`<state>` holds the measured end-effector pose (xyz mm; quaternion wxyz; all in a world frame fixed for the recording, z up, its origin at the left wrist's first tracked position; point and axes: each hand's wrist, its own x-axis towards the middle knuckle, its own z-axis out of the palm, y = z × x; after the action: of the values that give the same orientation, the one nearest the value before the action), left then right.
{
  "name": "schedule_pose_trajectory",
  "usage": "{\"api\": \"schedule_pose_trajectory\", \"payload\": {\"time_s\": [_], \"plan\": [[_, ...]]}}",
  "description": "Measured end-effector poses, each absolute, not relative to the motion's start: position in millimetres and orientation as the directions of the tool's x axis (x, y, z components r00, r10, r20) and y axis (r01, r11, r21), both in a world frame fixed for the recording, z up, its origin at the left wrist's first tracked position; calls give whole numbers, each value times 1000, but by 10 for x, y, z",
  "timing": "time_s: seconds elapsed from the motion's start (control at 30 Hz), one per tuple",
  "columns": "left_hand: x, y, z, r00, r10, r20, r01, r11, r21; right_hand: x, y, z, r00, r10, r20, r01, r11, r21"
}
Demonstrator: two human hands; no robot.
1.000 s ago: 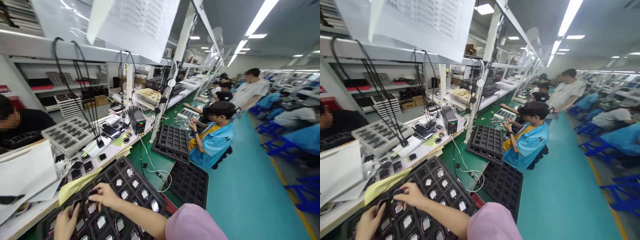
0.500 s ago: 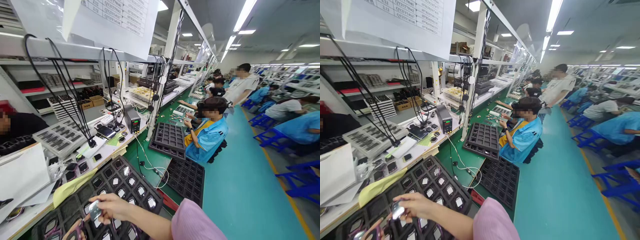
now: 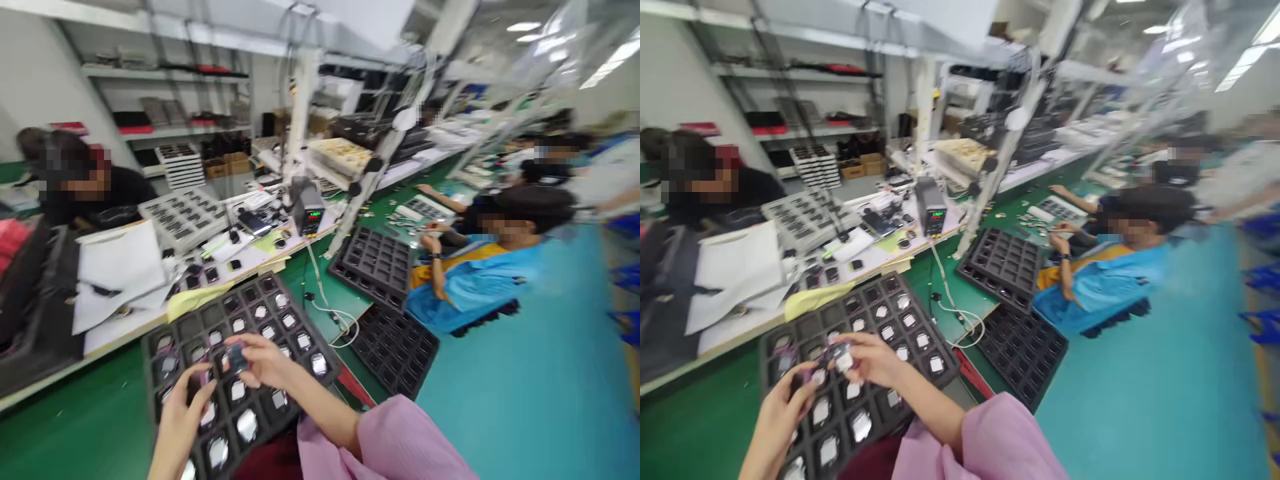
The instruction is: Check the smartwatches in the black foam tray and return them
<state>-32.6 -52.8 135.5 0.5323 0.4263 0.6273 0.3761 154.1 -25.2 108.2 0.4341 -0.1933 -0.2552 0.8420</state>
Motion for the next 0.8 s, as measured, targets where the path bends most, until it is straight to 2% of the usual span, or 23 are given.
{"api": "schedule_pose_trajectory", "payload": {"time_s": [0.13, 0.2, 0.47, 0.8], "plan": [[-314, -469, 1405, -35, 987, -159, 252, 162, 954, 1511, -205, 1168, -543, 826, -152, -637, -523, -567], [-287, -454, 1441, -52, 992, -116, 260, 125, 957, 1504, -168, 1181, -567, 808, -159, -625, -548, -556], [-233, -518, 1553, -1, 997, -73, 271, 71, 960, 1464, -115, 1239, -592, 780, -202, -565, -581, -586], [-219, -506, 1528, -20, 996, -92, 303, 93, 948, 1445, -152, 1229, -559, 811, -173, -609, -543, -578]]}}
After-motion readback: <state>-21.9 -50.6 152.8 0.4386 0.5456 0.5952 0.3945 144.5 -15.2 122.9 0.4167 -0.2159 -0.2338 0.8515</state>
